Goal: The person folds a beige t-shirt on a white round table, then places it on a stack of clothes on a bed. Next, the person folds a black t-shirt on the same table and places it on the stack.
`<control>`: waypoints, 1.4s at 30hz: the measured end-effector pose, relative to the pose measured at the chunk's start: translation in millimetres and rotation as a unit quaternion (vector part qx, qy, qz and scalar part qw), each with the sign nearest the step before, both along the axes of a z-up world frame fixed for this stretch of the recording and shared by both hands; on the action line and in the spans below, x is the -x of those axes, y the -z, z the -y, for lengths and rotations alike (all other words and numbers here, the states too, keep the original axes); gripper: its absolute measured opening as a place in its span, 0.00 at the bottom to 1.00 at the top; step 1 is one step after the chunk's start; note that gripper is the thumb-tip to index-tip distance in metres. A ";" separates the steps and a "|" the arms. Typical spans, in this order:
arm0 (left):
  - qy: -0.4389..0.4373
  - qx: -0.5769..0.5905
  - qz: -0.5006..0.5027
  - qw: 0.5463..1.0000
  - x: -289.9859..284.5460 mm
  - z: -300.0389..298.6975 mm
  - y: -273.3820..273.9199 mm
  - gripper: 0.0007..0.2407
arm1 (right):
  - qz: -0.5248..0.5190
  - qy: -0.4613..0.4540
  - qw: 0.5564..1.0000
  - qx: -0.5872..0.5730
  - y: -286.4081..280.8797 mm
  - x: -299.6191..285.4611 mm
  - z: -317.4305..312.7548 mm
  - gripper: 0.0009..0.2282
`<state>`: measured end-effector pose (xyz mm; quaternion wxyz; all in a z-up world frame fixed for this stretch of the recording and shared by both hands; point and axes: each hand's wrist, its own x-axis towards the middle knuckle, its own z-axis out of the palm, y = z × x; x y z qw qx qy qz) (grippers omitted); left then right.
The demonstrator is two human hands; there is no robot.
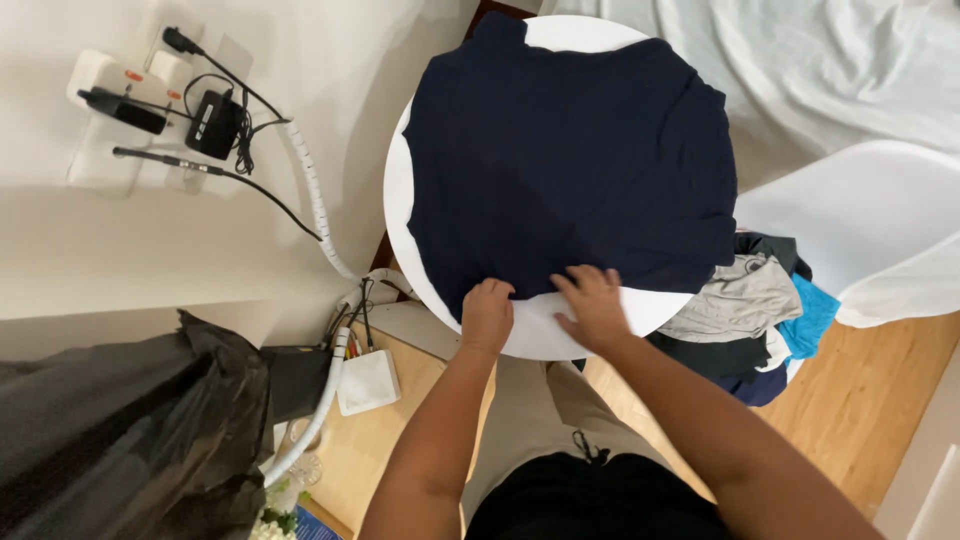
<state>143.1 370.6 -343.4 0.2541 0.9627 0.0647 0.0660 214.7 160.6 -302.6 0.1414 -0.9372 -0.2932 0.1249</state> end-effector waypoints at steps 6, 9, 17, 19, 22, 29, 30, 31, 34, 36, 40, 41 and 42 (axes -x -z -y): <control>0.042 0.045 0.085 0.994 -23.9 -14.4 -45.8 0.06 | 0.040 0.062 0.997 0.000 39.1 -27.8 -21.4 0.14; 0.059 0.024 0.079 0.995 -23.2 -30.2 -52.3 0.06 | 0.111 0.116 0.987 0.012 53.8 -51.9 19.4 0.13; 0.088 0.027 0.055 0.994 -11.0 -59.9 -57.3 0.08 | 0.228 0.206 0.951 -0.040 35.8 -69.2 162.4 0.17; 0.116 0.016 -0.009 0.993 4.0 -66.2 -30.3 0.10 | 0.233 0.208 0.950 -0.021 17.3 -56.6 173.3 0.17; 0.068 0.029 -0.086 0.994 17.8 -78.4 -16.9 0.12 | 0.236 0.221 0.946 -0.010 18.3 -40.4 187.9 0.16; -0.011 0.110 -0.136 0.985 17.2 -128.6 -12.4 0.11 | 0.142 0.251 0.955 -0.074 26.2 -70.2 218.3 0.12; -0.035 0.132 -0.093 0.986 13.0 -137.9 -2.4 0.11 | 0.093 0.284 0.949 -0.105 23.7 -80.6 217.3 0.10; -0.058 0.153 -0.050 0.985 8.7 -147.4 8.0 0.11 | 0.043 0.315 0.938 -0.136 21.7 -91.1 216.1 0.09; -0.142 0.242 -0.086 0.956 -55.0 -162.8 -31.2 0.11 | -0.077 0.410 0.891 -0.177 -3.6 -134.0 195.4 0.09; -0.151 0.236 -0.082 0.956 -97.3 -162.4 -60.9 0.12 | -0.085 0.422 0.885 -0.177 -9.7 -165.1 177.5 0.10; -0.175 0.143 0.046 0.973 -158.7 -155.2 -55.7 0.19 | 0.059 0.372 0.918 -0.122 1.0 -203.0 158.0 0.18; -0.176 0.144 0.044 0.973 -159.7 -146.7 -55.9 0.19 | 0.058 0.372 0.918 -0.121 12.7 -204.6 150.3 0.18; -0.172 0.108 0.053 0.978 -161.7 -137.7 -56.4 0.20 | 0.115 0.333 0.930 -0.106 24.6 -203.2 144.2 0.21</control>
